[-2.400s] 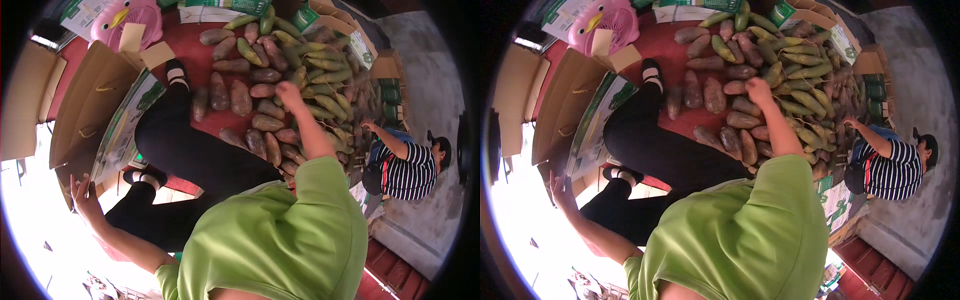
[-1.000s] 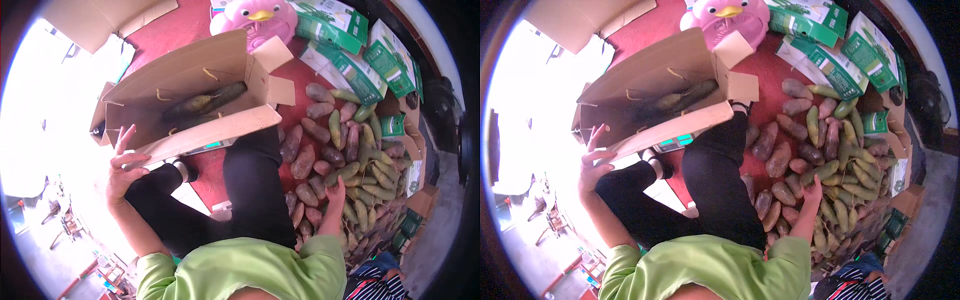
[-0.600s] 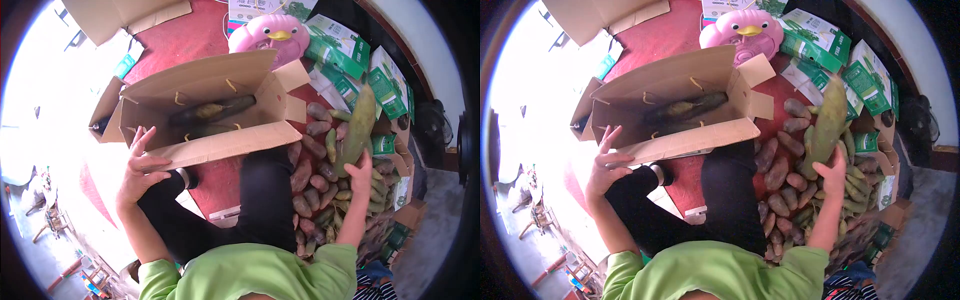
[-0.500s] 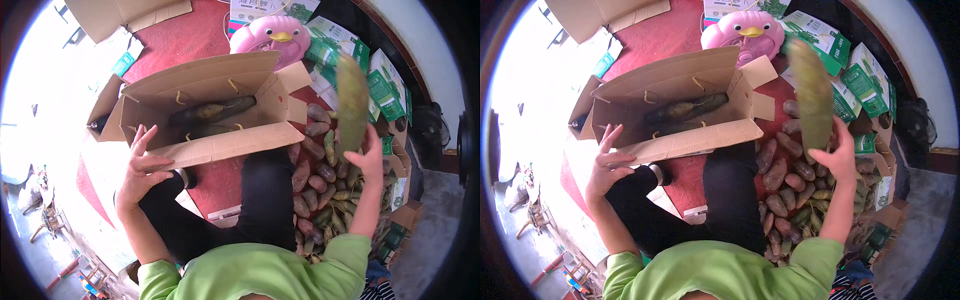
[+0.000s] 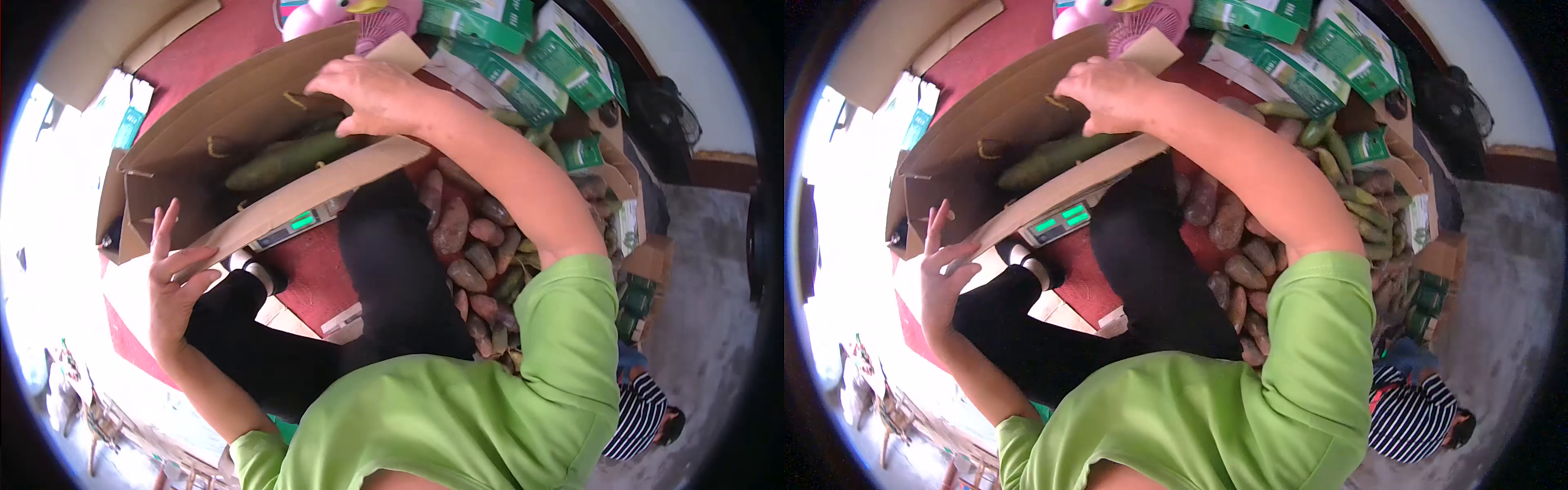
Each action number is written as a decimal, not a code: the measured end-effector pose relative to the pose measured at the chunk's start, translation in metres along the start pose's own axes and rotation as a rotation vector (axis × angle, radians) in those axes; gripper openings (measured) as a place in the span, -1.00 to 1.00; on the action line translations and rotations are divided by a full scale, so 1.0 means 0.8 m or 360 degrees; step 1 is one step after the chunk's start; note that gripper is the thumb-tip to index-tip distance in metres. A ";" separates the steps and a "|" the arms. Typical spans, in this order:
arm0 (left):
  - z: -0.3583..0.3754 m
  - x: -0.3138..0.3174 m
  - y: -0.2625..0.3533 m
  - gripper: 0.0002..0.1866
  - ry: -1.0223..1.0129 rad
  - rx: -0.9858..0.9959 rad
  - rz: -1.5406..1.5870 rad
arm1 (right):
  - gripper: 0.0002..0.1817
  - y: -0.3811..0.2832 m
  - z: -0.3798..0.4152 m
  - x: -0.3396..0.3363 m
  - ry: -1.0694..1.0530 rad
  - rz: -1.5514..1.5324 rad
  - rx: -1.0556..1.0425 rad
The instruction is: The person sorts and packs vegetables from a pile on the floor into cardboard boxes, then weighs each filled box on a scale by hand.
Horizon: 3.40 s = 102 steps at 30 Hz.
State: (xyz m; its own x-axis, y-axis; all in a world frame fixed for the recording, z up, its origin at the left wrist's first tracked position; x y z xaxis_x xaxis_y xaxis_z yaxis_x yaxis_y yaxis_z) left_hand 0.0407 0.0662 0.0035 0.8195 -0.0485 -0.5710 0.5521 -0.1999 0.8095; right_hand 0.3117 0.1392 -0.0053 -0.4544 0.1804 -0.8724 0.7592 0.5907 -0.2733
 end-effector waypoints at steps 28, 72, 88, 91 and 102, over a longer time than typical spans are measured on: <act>0.002 -0.005 -0.022 -0.77 0.0014 -0.0023 -0.0209 | -0.41 -0.061 0.923 -0.006 0.0021 -0.0106 0.2867; 0.002 -0.019 -0.001 -0.73 0.0046 0.0088 -0.0103 | -0.54 0.008 0.240 -0.236 0.1594 -0.1024 0.1198; 0.000 -0.040 -0.005 -0.81 0.0189 0.0323 -0.0202 | -0.66 0.042 0.133 -0.061 0.1097 -0.0920 0.1308; 0.006 -0.040 -0.003 -0.83 0.0203 0.0303 -0.0216 | -0.68 0.071 0.214 -0.082 0.1298 -0.0580 0.1436; -0.002 -0.044 -0.008 -0.82 0.0345 0.0313 -0.0224 | -0.68 0.172 0.449 0.035 0.0737 -0.0288 0.1960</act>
State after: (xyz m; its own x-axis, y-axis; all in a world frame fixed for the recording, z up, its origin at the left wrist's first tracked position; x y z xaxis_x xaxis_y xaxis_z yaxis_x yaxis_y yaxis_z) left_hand 0.0083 0.0707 0.0189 0.7626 0.1981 -0.6159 0.6394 -0.3760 0.6707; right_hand 0.5706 -0.0571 -0.2127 -0.5226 0.5697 -0.6342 0.4836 -0.4146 -0.7709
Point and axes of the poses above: each hand's wrist, its own z-axis away from the middle knuckle, its own x-axis out of the palm, y = z × x, the point moved 8 cm from there along -z, towards the middle knuckle, and after that the axes turned 15 degrees about y, right-handed, at the moved point
